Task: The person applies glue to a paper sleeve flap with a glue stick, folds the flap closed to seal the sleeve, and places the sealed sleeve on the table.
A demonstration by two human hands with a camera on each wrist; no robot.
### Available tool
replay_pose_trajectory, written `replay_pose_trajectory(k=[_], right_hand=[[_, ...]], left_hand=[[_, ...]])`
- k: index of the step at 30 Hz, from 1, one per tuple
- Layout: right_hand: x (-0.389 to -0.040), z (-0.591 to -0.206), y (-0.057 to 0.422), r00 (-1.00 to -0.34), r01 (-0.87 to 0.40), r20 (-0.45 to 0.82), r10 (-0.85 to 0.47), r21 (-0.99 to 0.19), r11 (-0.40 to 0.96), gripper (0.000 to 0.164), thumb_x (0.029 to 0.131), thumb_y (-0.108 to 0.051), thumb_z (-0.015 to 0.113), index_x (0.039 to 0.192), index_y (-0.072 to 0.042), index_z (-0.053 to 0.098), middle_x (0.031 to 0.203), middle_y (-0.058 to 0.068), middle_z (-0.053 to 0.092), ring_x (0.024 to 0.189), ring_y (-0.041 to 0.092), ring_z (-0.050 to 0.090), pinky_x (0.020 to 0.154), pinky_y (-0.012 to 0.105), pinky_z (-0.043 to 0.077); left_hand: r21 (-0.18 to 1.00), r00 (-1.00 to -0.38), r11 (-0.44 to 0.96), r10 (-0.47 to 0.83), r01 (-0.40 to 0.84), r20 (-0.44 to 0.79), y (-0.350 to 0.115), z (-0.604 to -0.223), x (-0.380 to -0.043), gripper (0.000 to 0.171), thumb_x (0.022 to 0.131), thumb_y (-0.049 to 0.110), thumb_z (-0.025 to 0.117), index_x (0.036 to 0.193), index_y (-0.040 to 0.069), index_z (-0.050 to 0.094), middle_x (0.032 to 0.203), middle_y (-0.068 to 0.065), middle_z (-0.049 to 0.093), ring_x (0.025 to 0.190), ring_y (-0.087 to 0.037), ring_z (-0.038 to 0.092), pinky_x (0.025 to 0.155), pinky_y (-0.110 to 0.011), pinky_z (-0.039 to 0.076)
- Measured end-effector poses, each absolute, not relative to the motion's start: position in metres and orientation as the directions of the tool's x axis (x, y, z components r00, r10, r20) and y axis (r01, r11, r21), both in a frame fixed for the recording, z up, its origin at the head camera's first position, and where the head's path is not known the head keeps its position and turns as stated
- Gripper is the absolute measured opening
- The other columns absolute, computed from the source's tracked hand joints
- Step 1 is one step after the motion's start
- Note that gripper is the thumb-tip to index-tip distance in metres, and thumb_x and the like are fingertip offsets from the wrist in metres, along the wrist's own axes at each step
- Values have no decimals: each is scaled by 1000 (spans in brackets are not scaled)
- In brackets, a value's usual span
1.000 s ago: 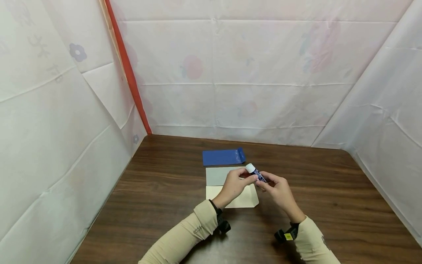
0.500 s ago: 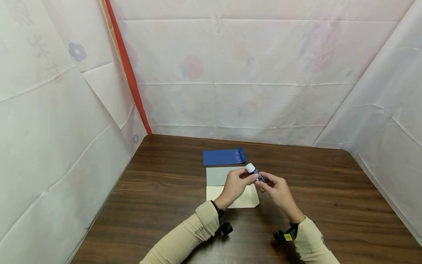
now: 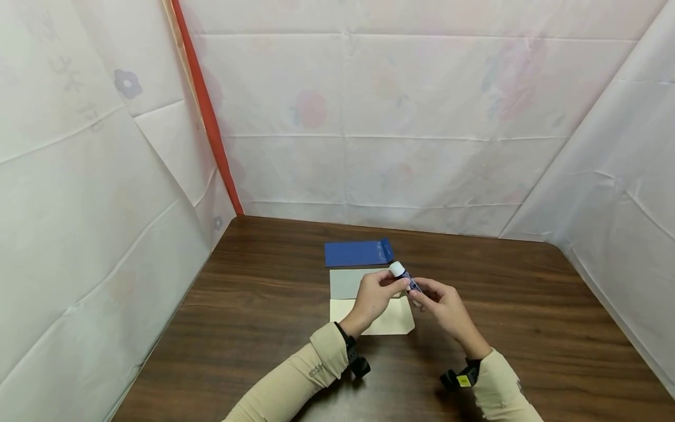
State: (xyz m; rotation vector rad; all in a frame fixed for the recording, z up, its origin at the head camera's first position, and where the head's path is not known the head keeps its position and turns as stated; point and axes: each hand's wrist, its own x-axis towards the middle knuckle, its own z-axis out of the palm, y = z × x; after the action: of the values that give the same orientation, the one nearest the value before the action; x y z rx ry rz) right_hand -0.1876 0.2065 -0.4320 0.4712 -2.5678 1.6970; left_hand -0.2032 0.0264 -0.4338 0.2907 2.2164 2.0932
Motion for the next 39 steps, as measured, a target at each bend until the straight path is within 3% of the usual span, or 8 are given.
replay_pose_trajectory(k=[5,11,19,25,29,39], right_hand=[[-189,-432,210,-955,-230,144,-258,-910,344,32,96,-14,62,120,7,62,96,27,67,77,20,71,64,28,57],[-189,-431,212,-953,-212,129,-273,-931,297,32,96,-12,62,118,11,62,92,10,71,77,10,71,66,30,59],[-187,-432,213,-968,-178,111,-227,-937,300,31,93,-12,66,114,11,64,100,29,69,78,17,72,67,33,59],[-188,-434,215,-960,-168,92,-263,-945,280,32,94,-12,65,113,13,63,93,21,72,76,15,70,67,32,59],[-187,-434,215,-951,-190,104,-291,-939,288,30,95,-12,63,111,13,64,93,23,70,74,12,68,67,32,59],[-182,-437,213,-948,-251,163,-275,-913,323,23,91,-6,66,103,13,68,83,20,69,68,5,63,62,27,56]], left_hand=[[994,-984,72,160,86,74,25,-432,-205,31,90,30,70,109,6,72,99,-10,74,88,-11,67,79,-29,53],[994,-985,59,156,91,80,24,-432,-206,30,90,30,70,110,7,72,100,-10,74,92,-14,68,84,-32,54],[996,-987,30,138,84,79,22,-431,-207,30,89,29,71,110,6,72,101,-12,74,93,-14,68,86,-34,54],[998,-991,31,126,58,53,21,-424,-204,29,91,23,69,112,2,70,104,-16,73,96,-18,68,88,-37,54],[999,-991,30,133,39,35,22,-425,-203,29,92,22,68,113,1,70,105,-17,73,96,-19,68,89,-38,54],[998,-989,36,141,41,36,21,-430,-202,29,90,28,70,108,6,73,96,-13,73,81,-7,63,72,-24,48]])
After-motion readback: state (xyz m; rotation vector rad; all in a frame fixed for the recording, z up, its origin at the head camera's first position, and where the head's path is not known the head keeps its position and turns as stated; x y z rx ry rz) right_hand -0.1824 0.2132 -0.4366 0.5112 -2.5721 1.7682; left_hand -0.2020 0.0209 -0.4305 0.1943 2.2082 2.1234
